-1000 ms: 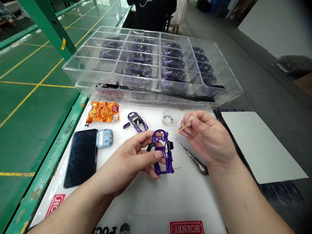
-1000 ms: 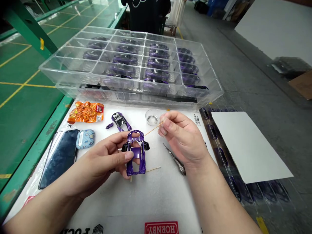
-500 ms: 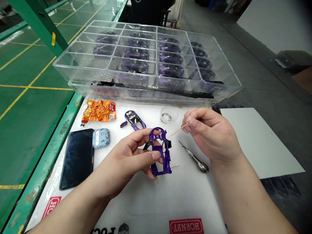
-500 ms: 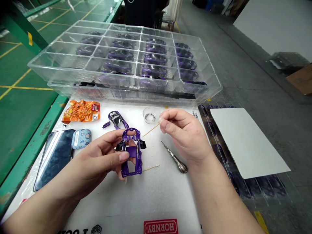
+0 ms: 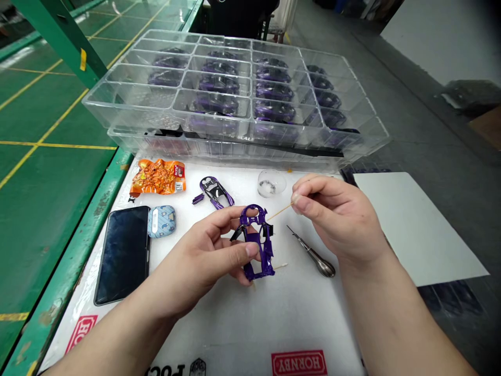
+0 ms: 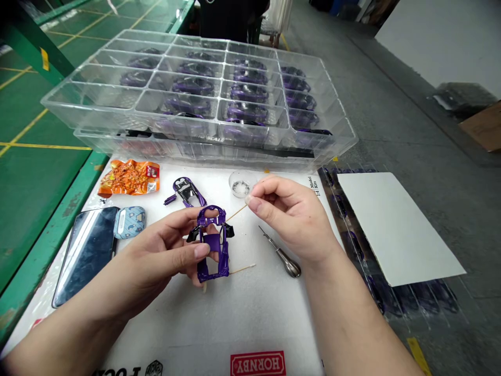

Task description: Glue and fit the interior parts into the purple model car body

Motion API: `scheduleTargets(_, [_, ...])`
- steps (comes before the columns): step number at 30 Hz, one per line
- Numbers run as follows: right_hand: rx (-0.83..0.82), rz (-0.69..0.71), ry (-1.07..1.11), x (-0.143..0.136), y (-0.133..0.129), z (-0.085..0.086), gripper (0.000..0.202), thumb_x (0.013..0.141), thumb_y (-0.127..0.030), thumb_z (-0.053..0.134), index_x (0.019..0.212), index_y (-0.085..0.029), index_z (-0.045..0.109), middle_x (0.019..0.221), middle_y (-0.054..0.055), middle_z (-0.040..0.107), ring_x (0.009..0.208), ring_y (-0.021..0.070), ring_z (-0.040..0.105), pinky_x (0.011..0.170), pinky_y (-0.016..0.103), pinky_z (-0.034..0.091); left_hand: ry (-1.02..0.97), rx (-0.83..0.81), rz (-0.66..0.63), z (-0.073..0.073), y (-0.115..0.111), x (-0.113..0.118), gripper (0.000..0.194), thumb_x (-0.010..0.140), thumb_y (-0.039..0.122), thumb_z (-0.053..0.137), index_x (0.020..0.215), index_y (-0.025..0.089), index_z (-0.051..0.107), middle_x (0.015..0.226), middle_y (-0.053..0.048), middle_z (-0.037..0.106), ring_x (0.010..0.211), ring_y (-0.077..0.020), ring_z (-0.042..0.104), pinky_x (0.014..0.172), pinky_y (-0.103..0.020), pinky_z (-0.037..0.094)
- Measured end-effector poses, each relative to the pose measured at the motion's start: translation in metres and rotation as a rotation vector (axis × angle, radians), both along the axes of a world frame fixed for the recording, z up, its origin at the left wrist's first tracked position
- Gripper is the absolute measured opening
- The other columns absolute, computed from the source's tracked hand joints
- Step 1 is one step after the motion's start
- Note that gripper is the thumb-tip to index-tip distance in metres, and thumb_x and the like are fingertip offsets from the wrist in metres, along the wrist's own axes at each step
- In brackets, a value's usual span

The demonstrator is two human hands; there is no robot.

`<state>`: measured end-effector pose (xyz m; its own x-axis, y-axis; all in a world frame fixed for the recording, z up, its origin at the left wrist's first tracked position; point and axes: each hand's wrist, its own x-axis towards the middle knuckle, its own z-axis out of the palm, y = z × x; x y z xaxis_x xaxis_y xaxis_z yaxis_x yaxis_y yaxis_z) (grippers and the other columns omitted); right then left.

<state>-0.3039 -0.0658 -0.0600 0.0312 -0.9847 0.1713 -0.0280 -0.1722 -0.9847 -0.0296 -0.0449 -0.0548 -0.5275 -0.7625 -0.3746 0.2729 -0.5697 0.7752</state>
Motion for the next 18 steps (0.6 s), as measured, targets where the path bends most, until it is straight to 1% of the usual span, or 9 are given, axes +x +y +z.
scheduleTargets(4, [-0.013, 0.002, 0.036, -0.0005, 0.0006, 0.0005, 0.018, 0.099, -0.042, 0.101, 0.097, -0.029, 0.090, 0.098, 0.004, 0.077, 0.092, 0.0193, 0.068, 0.084, 0.036, 0.057, -0.004, -0.009, 0.002, -0.0001, 0.0002, 0.0005, 0.054, 0.095, 0.027, 0.104, 0.145, 0.025, 0.085, 0.125, -0.008, 0.079, 0.090, -0.0198, 0.081, 0.064, -0.024, 0.073])
scheduleTargets(7, [-0.025, 0.007, 0.052, -0.0001, 0.0011, 0.0015, 0.015, 0.101, -0.041, 0.099, 0.097, -0.029, 0.090, 0.097, 0.004, 0.076, 0.091, 0.0187, 0.068, 0.084, 0.035, 0.057, -0.003, -0.013, -0.004, -0.0006, 0.0006, 0.0011, 0.053, 0.096, 0.025, 0.103, 0.145, 0.025, 0.084, 0.126, -0.008, 0.079, 0.089, -0.0189, 0.080, 0.066, -0.024, 0.073])
scheduleTargets(12, [-0.013, -0.006, 0.064, 0.0011, 0.0013, 0.0030, 0.020, 0.099, -0.044, 0.100, 0.095, -0.029, 0.089, 0.096, 0.004, 0.076, 0.091, 0.0201, 0.068, 0.083, 0.036, 0.057, -0.011, -0.013, -0.001, -0.0011, 0.0007, 0.0013, 0.053, 0.095, 0.026, 0.103, 0.145, 0.023, 0.084, 0.127, -0.010, 0.079, 0.089, -0.0188, 0.080, 0.065, -0.024, 0.073])
scheduleTargets(18, [-0.011, 0.013, 0.056, 0.0001, 0.0004, 0.0023, 0.016, 0.099, -0.041, 0.100, 0.096, -0.029, 0.089, 0.096, 0.004, 0.076, 0.091, 0.0186, 0.068, 0.083, 0.034, 0.057, -0.006, -0.005, 0.003, -0.0009, 0.0003, 0.0008, 0.054, 0.094, 0.025, 0.104, 0.145, 0.025, 0.084, 0.125, -0.008, 0.080, 0.088, -0.0184, 0.080, 0.065, -0.025, 0.073])
